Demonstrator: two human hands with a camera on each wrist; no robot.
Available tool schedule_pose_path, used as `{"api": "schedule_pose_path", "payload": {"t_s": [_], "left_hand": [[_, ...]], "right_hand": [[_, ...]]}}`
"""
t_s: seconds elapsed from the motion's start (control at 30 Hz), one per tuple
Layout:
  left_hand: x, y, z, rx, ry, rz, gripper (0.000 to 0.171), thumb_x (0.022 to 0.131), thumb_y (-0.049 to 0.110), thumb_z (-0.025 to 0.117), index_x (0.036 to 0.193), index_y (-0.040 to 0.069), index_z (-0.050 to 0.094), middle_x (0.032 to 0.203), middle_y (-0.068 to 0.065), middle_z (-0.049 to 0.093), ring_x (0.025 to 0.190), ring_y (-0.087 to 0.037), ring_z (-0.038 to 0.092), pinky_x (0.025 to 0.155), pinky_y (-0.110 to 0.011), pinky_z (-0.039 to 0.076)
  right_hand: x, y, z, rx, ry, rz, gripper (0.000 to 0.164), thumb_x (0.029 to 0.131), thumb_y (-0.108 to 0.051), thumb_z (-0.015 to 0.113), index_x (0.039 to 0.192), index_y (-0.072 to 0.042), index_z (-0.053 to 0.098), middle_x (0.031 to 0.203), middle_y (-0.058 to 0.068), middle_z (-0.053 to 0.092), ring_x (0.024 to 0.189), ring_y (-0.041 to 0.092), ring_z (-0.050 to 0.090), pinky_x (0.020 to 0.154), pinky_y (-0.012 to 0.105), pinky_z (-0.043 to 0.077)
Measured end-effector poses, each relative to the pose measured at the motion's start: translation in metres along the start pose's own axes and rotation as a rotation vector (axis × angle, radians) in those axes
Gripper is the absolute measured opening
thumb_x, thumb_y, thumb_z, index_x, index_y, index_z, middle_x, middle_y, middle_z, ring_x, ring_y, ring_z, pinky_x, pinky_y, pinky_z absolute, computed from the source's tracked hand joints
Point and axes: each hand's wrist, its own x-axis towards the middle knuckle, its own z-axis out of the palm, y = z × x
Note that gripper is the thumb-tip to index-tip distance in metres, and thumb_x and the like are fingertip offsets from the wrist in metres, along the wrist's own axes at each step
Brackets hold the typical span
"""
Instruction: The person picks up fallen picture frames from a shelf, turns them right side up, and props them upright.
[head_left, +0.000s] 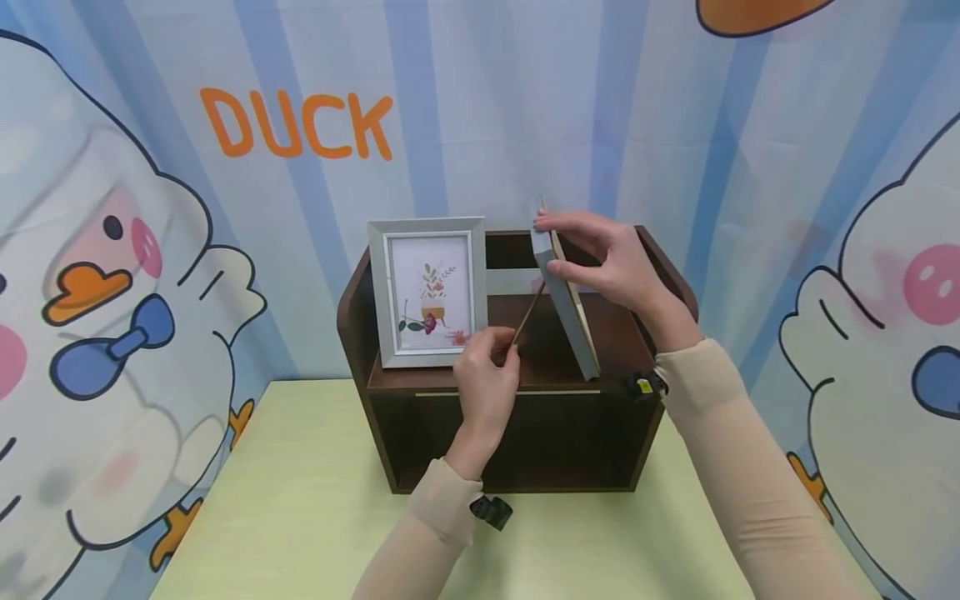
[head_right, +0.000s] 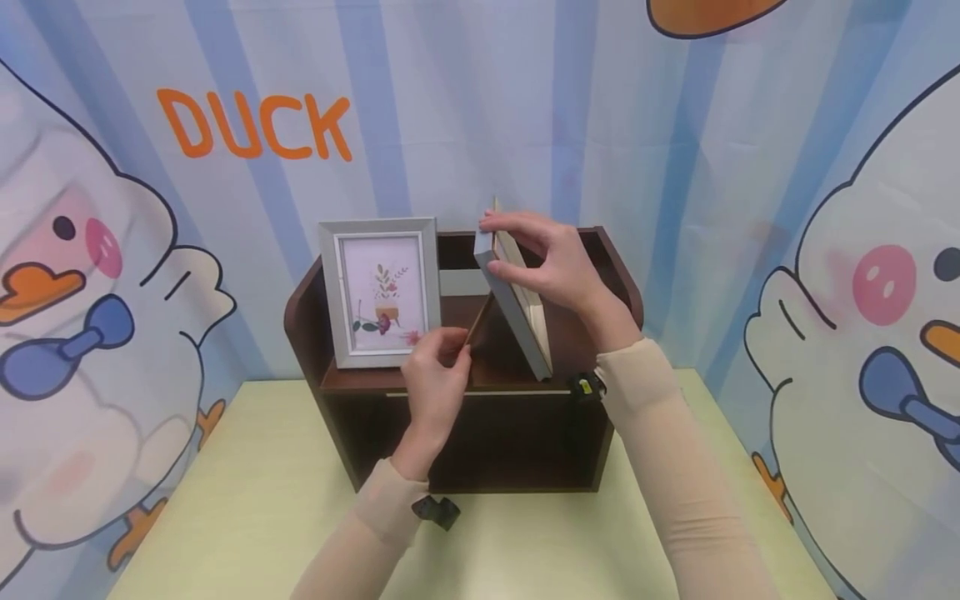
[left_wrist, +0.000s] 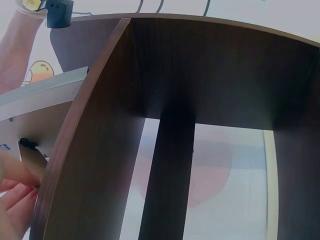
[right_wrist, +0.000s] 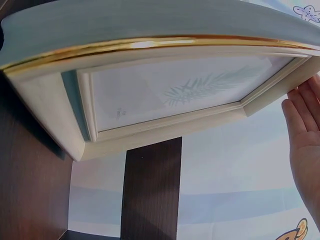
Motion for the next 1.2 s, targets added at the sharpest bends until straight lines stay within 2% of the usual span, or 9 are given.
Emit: {"api": "schedule_pose_path", "payload": {"t_s": [0.1,0.27,0.4,0.47,0.6,0.67,0.8,1.0,1.2], "left_hand": [[-0.001,0.001,0.0,-0.001,0.007,0.017,0.012,0.081,0.001,0.072,0.092,0.004,0.069,0.087,-0.007,0.068,0.077,-0.016,0.066,0.07,-0.026,0.057],[0.001,0.013,-0.001,-0.039,0.05,0.092,0.019,0.081,0.005,0.073,0.099,0.003,0.068,0.091,-0.008,0.065,0.082,-0.017,0.065,0.073,-0.024,0.057],[0.008,0.027,0.001,-0.111,0.095,0.143,0.024,0.081,0.009,0.074,0.103,0.003,0.068,0.093,-0.009,0.064,0.086,-0.018,0.065,0.075,-0.025,0.057],[0.013,0.034,0.003,-0.15,0.101,0.151,0.026,0.082,0.011,0.074,0.105,0.003,0.067,0.094,-0.009,0.064,0.088,-0.018,0.065,0.077,-0.025,0.057],[0.02,0.046,0.01,-0.209,0.096,0.137,0.035,0.081,0.017,0.075,0.111,0.002,0.065,0.098,-0.01,0.062,0.091,-0.021,0.064,0.08,-0.026,0.056],[0.023,0.051,0.014,-0.209,0.097,0.119,0.038,0.081,0.02,0.076,0.112,0.003,0.064,0.099,-0.01,0.061,0.091,-0.02,0.062,0.082,-0.024,0.055],[0.025,0.059,0.022,-0.178,0.101,0.067,0.042,0.08,0.026,0.076,0.113,0.006,0.062,0.099,-0.007,0.059,0.091,-0.016,0.06,0.082,-0.022,0.054],[0.023,0.066,0.031,-0.171,0.087,0.026,0.042,0.079,0.028,0.078,0.11,0.005,0.06,0.099,-0.008,0.057,0.09,-0.016,0.059,0.081,-0.023,0.054],[0.022,0.067,0.038,-0.158,0.06,-0.013,0.042,0.079,0.025,0.077,0.109,0.005,0.054,0.101,-0.007,0.055,0.089,-0.015,0.058,0.079,-0.022,0.054]], "right_hand": [[-0.002,0.008,-0.001,0.02,0.004,-0.005,0.045,0.082,0.007,0.066,0.126,0.007,0.056,0.135,0.023,0.052,0.13,0.027,0.047,0.11,0.039,0.036],[-0.008,0.028,-0.004,0.072,0.063,0.024,0.042,0.089,-0.003,0.062,0.13,0.0,0.055,0.136,0.016,0.054,0.127,0.017,0.051,0.108,0.032,0.039],[-0.013,0.035,-0.007,0.072,0.124,0.105,0.039,0.094,-0.011,0.057,0.131,-0.002,0.055,0.135,0.015,0.055,0.122,0.012,0.055,0.101,0.021,0.044],[-0.013,0.039,-0.008,0.024,0.15,0.168,0.039,0.094,-0.013,0.057,0.132,-0.004,0.055,0.134,0.015,0.056,0.121,0.016,0.056,0.099,0.023,0.046],[-0.014,0.047,-0.008,-0.132,0.185,0.325,0.04,0.095,-0.021,0.057,0.133,-0.008,0.054,0.133,0.013,0.057,0.121,0.025,0.055,0.101,0.036,0.046],[-0.013,0.051,-0.007,-0.212,0.18,0.405,0.042,0.096,-0.025,0.056,0.134,-0.009,0.052,0.133,0.012,0.057,0.122,0.026,0.055,0.101,0.043,0.044],[-0.013,0.059,-0.004,-0.282,0.143,0.555,0.043,0.098,-0.026,0.052,0.137,-0.008,0.048,0.136,0.014,0.054,0.124,0.03,0.052,0.102,0.048,0.043],[-0.01,0.071,-0.001,-0.246,0.1,0.733,0.044,0.099,-0.026,0.049,0.137,-0.004,0.047,0.136,0.019,0.051,0.126,0.034,0.048,0.103,0.05,0.04],[-0.006,0.086,0.002,-0.065,0.059,0.831,0.048,0.098,-0.03,0.05,0.137,-0.002,0.045,0.138,0.018,0.048,0.125,0.032,0.047,0.105,0.049,0.04]]}}
